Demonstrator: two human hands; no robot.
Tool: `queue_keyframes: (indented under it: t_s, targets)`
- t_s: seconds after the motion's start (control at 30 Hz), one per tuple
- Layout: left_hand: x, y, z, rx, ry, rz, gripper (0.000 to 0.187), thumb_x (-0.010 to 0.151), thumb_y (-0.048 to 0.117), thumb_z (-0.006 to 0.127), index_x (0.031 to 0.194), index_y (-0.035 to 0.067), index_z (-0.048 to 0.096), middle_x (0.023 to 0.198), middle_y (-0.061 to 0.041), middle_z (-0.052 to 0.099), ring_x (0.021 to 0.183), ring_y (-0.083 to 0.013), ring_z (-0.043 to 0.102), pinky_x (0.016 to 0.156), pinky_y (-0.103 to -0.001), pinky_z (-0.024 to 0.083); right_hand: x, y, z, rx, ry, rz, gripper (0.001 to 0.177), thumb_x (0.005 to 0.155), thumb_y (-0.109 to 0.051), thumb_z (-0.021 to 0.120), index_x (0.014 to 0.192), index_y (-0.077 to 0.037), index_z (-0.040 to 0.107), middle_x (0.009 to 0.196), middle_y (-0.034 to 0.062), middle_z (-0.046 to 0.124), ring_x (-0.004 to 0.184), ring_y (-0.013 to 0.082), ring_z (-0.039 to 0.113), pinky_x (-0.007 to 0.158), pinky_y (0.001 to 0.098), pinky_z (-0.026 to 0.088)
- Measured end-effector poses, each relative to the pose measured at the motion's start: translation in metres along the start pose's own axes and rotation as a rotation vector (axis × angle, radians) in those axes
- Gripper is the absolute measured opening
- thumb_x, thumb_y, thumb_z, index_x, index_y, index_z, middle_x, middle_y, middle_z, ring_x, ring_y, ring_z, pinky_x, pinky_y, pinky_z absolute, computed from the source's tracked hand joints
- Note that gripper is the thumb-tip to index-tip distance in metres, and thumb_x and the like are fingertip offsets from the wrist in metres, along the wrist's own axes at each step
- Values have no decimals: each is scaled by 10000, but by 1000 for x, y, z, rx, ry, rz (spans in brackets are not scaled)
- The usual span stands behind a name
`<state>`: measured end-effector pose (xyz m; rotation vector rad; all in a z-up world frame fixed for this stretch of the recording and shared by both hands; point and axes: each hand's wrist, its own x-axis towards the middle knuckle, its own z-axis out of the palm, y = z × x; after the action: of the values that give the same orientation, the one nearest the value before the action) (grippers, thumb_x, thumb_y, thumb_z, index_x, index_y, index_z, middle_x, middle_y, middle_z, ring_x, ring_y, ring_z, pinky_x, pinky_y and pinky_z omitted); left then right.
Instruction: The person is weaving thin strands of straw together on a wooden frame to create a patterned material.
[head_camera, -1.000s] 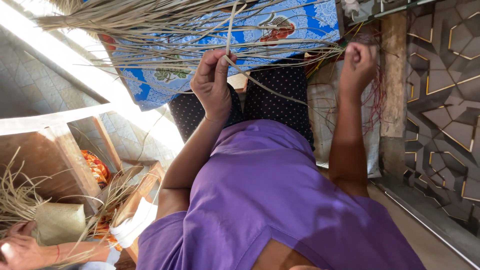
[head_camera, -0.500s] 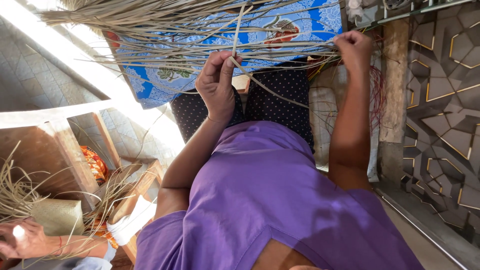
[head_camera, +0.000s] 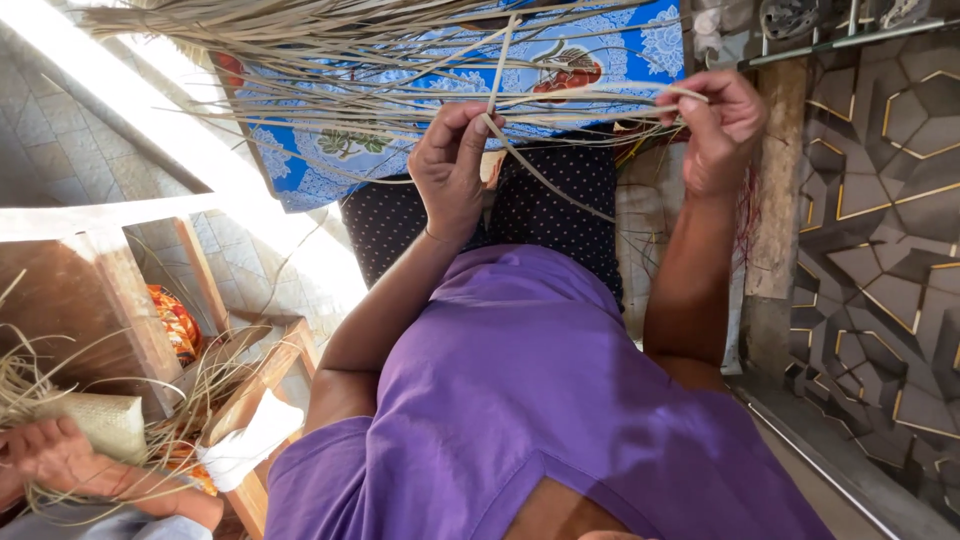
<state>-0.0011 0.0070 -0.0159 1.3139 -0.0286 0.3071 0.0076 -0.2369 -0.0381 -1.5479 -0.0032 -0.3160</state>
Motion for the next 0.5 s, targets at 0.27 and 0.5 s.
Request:
queue_keyframes:
  t_s: [0.27,0.5]
  targets:
    - [-1,-3,-2,-49,-7,27,93,905,115,521,941,59,587,817,-54,587,751,-134,596,674,-231,559,12,-29,-9,470,-281,301,205,910,-313,587,835,-124,608,795,32,617,769,171,627,839,318,561]
    - [-2,-8,-3,-73,20,46,82,891,94,542,946,70,598,824,-38,593,752,-115,582,682,-214,541,31,-22,-44,541,64,425,301,827,-454,515,887,-167,584,592,-92,377,459,15,286,431,173,260]
